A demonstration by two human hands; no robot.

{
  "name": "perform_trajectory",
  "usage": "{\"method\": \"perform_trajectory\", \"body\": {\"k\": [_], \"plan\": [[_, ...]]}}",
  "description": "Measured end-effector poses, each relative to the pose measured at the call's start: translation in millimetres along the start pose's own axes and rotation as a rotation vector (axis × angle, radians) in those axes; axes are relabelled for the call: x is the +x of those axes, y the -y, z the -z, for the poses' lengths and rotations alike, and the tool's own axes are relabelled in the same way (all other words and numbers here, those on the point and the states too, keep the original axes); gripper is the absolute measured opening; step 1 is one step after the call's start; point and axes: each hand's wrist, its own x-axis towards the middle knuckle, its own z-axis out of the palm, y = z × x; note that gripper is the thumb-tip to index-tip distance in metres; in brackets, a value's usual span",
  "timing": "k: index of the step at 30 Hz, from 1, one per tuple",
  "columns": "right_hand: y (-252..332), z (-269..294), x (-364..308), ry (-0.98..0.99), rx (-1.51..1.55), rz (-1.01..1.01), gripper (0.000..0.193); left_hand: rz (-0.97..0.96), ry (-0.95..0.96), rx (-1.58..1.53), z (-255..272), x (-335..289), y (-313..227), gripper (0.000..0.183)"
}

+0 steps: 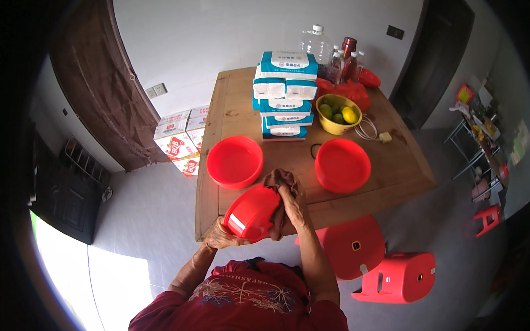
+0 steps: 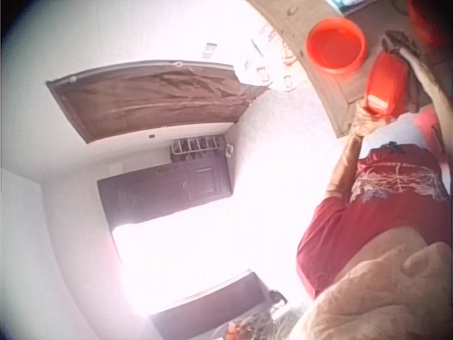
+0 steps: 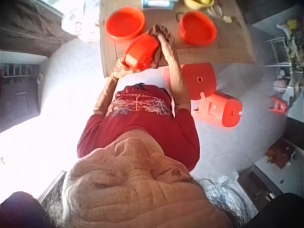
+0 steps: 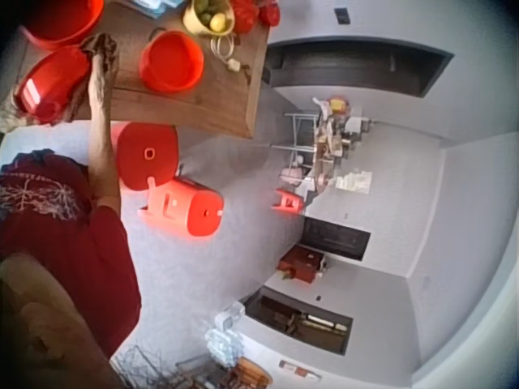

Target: The person wipes the interior and exterior surfaces of several red plastic bowls using a dark cloth. They handle the bowls one at a time, rotating them to clean all sides, and place them back on the wooden table after wiping.

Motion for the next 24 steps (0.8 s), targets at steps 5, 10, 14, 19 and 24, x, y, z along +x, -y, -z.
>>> {"method": "perform_trajectory", "body": {"k": [5, 10, 14, 19, 24], "plan": [[-43, -4, -9, -0.198, 0.204, -0.096, 0.033, 0.008, -0.106, -0.175, 1, 2, 10, 0.051], [-26, -11, -30, -0.32, -0.05, 0.315, 0.038, -0.036, -0.12, -0.429, -20, 14, 5, 0.051], [10, -49, -50, -0.228, -0.526, 0.794, 0.03, -0.07, -0.129, -0.626, -38, 30, 6, 0.039], [9, -54, -78, 0.069, -0.6, 0.879, 0.045, -0.34, -0.176, 0.099, -33, 38, 4, 0.045], [50, -48, -63, -0.112, -0.874, 0.803, 0.042, 0.017, -0.048, -0.6, -44, 33, 16, 0.059]]}}
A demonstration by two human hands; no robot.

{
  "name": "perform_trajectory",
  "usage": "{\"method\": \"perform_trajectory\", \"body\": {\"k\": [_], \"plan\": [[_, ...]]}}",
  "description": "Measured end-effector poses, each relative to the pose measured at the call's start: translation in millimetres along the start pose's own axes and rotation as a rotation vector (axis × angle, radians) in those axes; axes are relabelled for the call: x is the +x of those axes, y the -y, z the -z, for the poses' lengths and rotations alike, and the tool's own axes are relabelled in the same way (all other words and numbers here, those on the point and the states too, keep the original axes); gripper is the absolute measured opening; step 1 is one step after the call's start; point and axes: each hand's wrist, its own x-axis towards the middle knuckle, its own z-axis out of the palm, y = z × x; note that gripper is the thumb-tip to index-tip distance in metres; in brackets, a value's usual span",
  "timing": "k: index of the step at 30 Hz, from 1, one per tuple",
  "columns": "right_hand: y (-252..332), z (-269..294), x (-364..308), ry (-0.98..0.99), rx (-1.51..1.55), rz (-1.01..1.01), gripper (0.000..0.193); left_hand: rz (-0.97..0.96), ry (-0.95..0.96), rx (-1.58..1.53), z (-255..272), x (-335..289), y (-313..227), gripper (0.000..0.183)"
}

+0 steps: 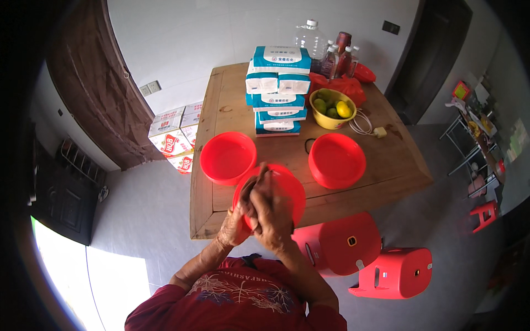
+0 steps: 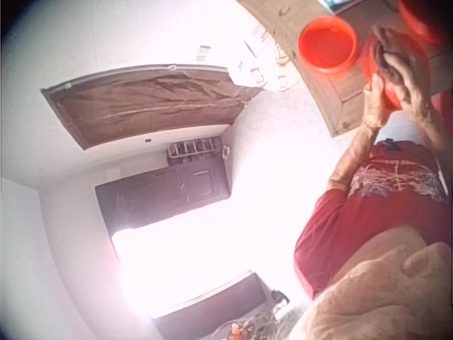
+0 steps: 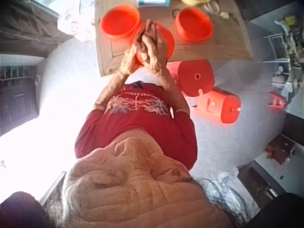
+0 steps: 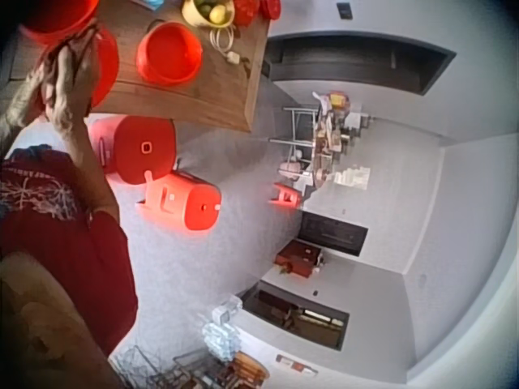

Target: The person wipes the interior and exterior surfaces of several red plastic bowls using a dark cloth. They handle the bowls one at a time, rotating them to clean all sides, and place them back on the wooden table after wiping.

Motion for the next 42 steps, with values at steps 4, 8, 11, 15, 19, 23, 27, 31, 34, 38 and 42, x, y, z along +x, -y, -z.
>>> {"method": "perform_trajectory", "body": {"k": [4, 8, 11, 15, 19, 23, 27, 31, 34, 38, 42], "plan": [[-36, 9, 22, -0.202, 0.124, -0.088, 0.026, 0.096, -0.037, -0.165, -10, -13, -5, 0.051], [-70, 21, 1, -0.162, 0.699, -0.526, 0.032, 0.006, 0.012, -0.205, 10, -15, -2, 0.051], [-93, 24, -34, -0.223, 1.241, -0.749, 0.031, 0.091, 0.023, -0.265, 16, -9, -9, 0.064], [-59, 39, -27, -0.279, 1.573, -0.848, 0.038, 0.158, 0.04, -0.344, 21, -2, -11, 0.078], [-49, 43, -38, -0.346, 1.667, -0.771, 0.047, 0.223, 0.081, -0.403, 20, 8, -8, 0.086], [-45, 43, -38, -0.495, 1.191, -0.684, 0.049, 0.279, -0.103, -0.411, 19, 24, -8, 0.082], [-32, 55, -21, -0.485, 0.643, -0.48, 0.038, 0.155, -0.433, 0.033, -4, 22, -18, 0.067], [-26, 30, -24, -0.192, 0.165, -0.2, 0.025, 0.081, -0.161, -0.023, -27, 5, -37, 0.08], [-31, 2, -50, 0.19, 0.045, -0.005, 0.025, -0.06, -0.024, 0.069, -38, 7, -27, 0.081], [-11, -8, -40, 0.121, 0.136, 0.14, 0.031, 0.005, -0.24, -0.102, -36, 3, -29, 0.073], [-11, 4, -35, 0.389, 0.29, 0.017, 0.034, -0.047, -0.218, -0.062, -28, 1, -29, 0.063]]}}
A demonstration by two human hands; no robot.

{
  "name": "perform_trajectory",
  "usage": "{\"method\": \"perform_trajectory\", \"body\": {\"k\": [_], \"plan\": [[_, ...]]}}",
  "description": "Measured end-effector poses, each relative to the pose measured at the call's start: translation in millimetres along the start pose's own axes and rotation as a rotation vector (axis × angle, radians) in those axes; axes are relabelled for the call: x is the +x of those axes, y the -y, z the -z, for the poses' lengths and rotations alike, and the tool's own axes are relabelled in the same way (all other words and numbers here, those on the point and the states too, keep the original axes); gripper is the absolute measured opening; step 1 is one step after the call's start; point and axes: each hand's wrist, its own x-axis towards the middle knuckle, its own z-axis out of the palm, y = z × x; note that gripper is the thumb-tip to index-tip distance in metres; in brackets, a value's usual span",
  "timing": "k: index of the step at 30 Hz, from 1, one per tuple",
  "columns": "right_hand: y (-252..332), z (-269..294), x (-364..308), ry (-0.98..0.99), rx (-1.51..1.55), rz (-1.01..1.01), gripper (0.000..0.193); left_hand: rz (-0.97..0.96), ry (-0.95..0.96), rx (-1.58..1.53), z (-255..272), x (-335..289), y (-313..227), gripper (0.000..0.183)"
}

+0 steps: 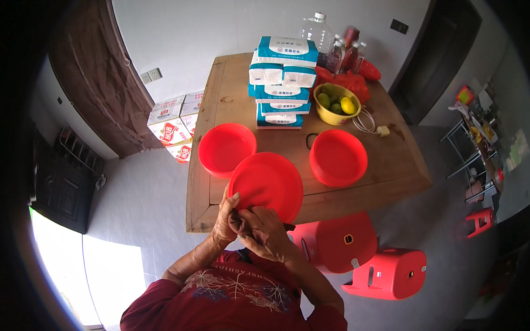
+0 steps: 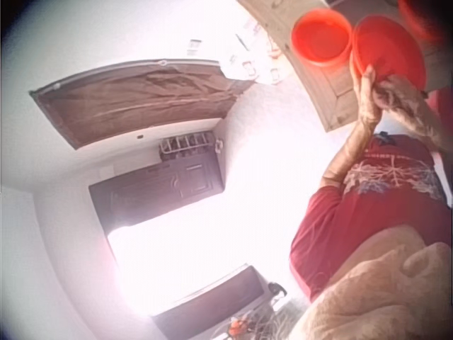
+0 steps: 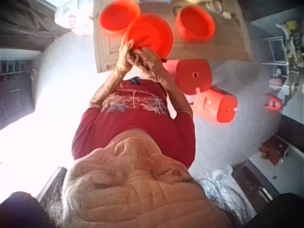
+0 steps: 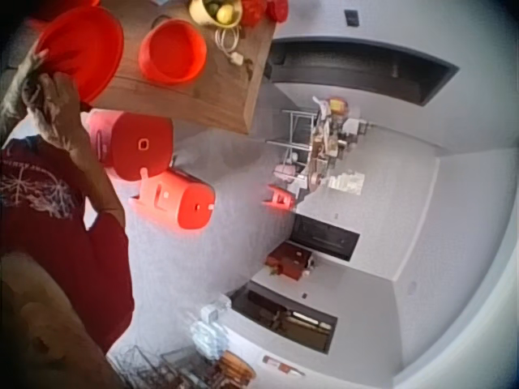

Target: The person wipes the interior and exterior surfaces of several red plastic bowls using a dark cloth. They handle the bowls one at a time, rotating them to clean all sides, and place them back on the wooden table after wiping.

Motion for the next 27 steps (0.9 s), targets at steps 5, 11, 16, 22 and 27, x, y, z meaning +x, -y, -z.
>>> {"method": "perform_trajectory", "body": {"k": [5, 11, 16, 22, 27], "plan": [[-40, 15, -18, 0.241, -0.1, -0.096, 0.031, -0.111, 0.075, 0.111, 2, -3, -1, 0.071], [-45, 28, -7, 0.013, -0.702, -0.16, 0.031, -0.107, 0.136, 0.209, 13, -1, 4, 0.07], [-46, 23, 11, -0.194, -0.895, -0.066, 0.034, -0.12, 0.041, 0.141, 11, 0, 10, 0.07], [-25, 3, -22, 0.233, -0.678, -0.194, 0.053, -0.294, -0.017, 0.348, 17, -1, 14, 0.067], [-17, -22, -6, 0.017, -0.244, -0.248, 0.059, -0.151, -0.01, 0.27, 15, 5, 15, 0.061]]}}
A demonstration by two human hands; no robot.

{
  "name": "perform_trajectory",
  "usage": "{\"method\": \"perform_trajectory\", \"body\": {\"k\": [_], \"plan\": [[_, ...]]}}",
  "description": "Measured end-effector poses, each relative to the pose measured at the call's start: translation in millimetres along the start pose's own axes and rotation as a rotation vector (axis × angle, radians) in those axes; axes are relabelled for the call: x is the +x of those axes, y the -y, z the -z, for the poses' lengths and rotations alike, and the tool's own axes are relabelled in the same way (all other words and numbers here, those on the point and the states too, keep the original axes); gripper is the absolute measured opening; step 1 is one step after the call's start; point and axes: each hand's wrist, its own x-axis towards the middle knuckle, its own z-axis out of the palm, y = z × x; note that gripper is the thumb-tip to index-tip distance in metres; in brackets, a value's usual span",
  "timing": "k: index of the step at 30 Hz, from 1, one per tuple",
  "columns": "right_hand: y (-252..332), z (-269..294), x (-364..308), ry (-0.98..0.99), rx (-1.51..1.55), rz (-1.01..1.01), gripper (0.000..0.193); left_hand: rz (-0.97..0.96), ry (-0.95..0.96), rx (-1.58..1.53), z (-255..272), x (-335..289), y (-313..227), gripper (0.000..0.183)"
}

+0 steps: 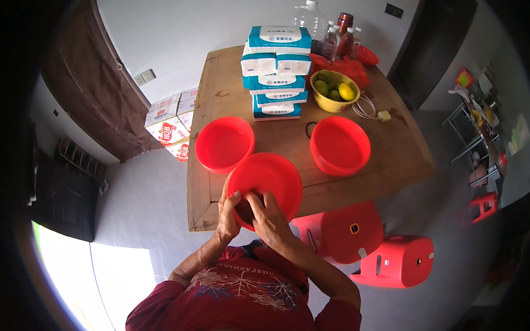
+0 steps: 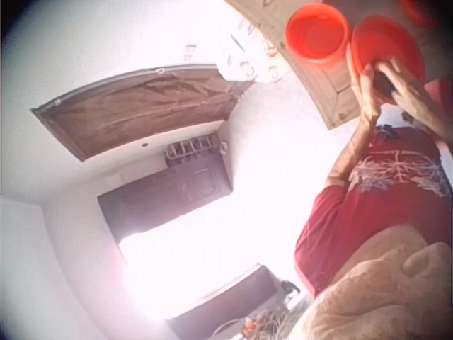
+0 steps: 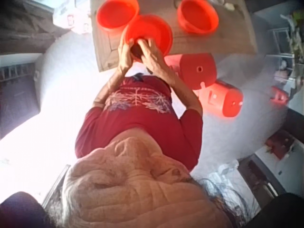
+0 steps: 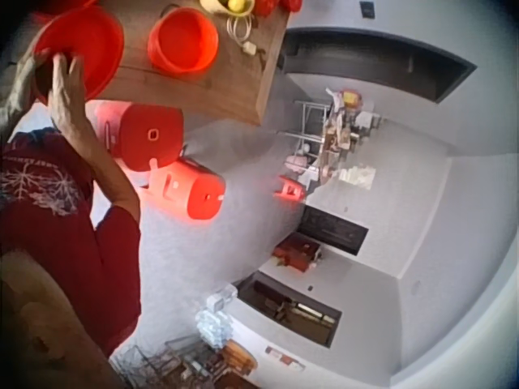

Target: The person wipes the interior and exterior surfaces of several red plastic bowls using a dark cloth. They handle the bowls one at a time, rotating them to clean all sides, and place them back on the wooden table after wiping.

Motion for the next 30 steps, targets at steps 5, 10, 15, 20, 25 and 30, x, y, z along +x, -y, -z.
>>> {"method": "perform_trajectory", "body": {"k": [5, 10, 15, 20, 25, 30], "plan": [[-14, 1, 44, -0.357, -0.133, 0.142, 0.037, 0.094, 0.016, -0.155, -6, -3, 7, 0.058], [-37, 21, 26, -0.145, -0.559, 0.163, 0.052, 0.067, 0.053, -0.147, -1, -2, 1, 0.058], [-31, 24, -14, 0.281, -0.208, -0.045, 0.055, 0.025, 0.048, 0.021, -1, -3, 4, 0.056], [-19, 9, -12, 0.186, 0.08, 0.1, 0.032, 0.108, 0.043, 0.019, -4, 1, -2, 0.054], [-24, 1, 11, -0.006, -0.091, 0.31, 0.029, 0.204, 0.091, -0.038, 11, 8, 16, 0.058], [-45, 2, 20, -0.093, -0.568, 0.183, 0.046, 0.138, 0.11, -0.071, 12, 6, 9, 0.062]]}}
